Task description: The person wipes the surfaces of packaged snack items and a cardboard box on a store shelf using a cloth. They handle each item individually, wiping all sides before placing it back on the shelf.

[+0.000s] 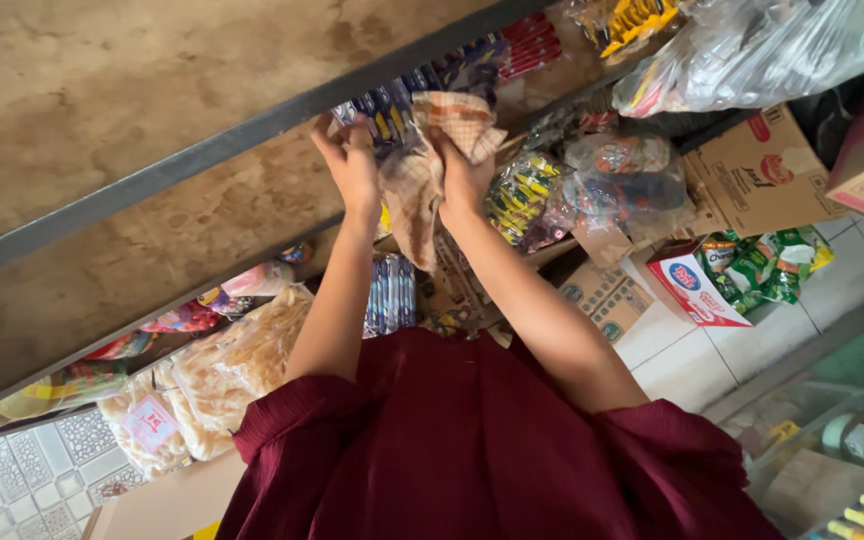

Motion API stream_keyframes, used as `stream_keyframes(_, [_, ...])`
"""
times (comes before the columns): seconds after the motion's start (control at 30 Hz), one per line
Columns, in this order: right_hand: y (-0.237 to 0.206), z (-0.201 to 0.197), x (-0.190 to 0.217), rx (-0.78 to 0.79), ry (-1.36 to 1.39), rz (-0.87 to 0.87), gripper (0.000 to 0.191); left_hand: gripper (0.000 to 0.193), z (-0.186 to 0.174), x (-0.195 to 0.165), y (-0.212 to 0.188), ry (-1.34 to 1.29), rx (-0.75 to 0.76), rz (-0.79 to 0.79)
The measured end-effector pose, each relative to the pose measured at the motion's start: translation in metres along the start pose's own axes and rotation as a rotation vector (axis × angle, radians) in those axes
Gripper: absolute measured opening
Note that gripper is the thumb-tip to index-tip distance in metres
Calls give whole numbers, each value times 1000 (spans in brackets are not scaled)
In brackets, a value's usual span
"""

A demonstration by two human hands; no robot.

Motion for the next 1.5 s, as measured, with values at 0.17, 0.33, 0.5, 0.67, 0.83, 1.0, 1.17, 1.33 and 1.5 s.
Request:
stream_keyframes(0.17, [30,27,-5,-16,31,-11,53,69,14,-72,-30,639,106,611])
stream_keyframes(0.33, [40,46,-7,-49,35,24,57,60,25,-73,-20,789,179,557])
stream_keyframes(0.5, [40,37,-2,-5,-73,116,55,62,21,-58,-1,899,246,335])
stream_keyframes(0.67, [29,0,12,9,-144,134,49,75,12,-78,-32,811,193,548])
stream_keyframes(0.83, [17,-45,28,-9,-20,33,44,57,-27,-47,-88,788,117,590])
stream_keyframes(1.0, [-12,-108,21,-110,-95,64,40,51,-61,26,-131,961,240,545])
stream_keyframes(1.17, [-40,-162,0,-190,-130,102,44,78,-102,125,-138,1388,447,-175])
stream_keyframes(1.33, [-65,-214,-8,-350,-282,179,39,103,-134,164,-150,1574,491,-558])
stream_keyframes(1.5, [-83,-243,-1,-341,-212,166,33,96,-156,179,-145,1585,401,-717])
Point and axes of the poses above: each hand's wrist, its own y-axis towards the middle knuckle, its own z-axis out of the palm, x = y × z, the point moved 8 cm from there along y, towards the middle knuckle, and after that the axes turned 6 degrees about y, right-handed, at the moved point
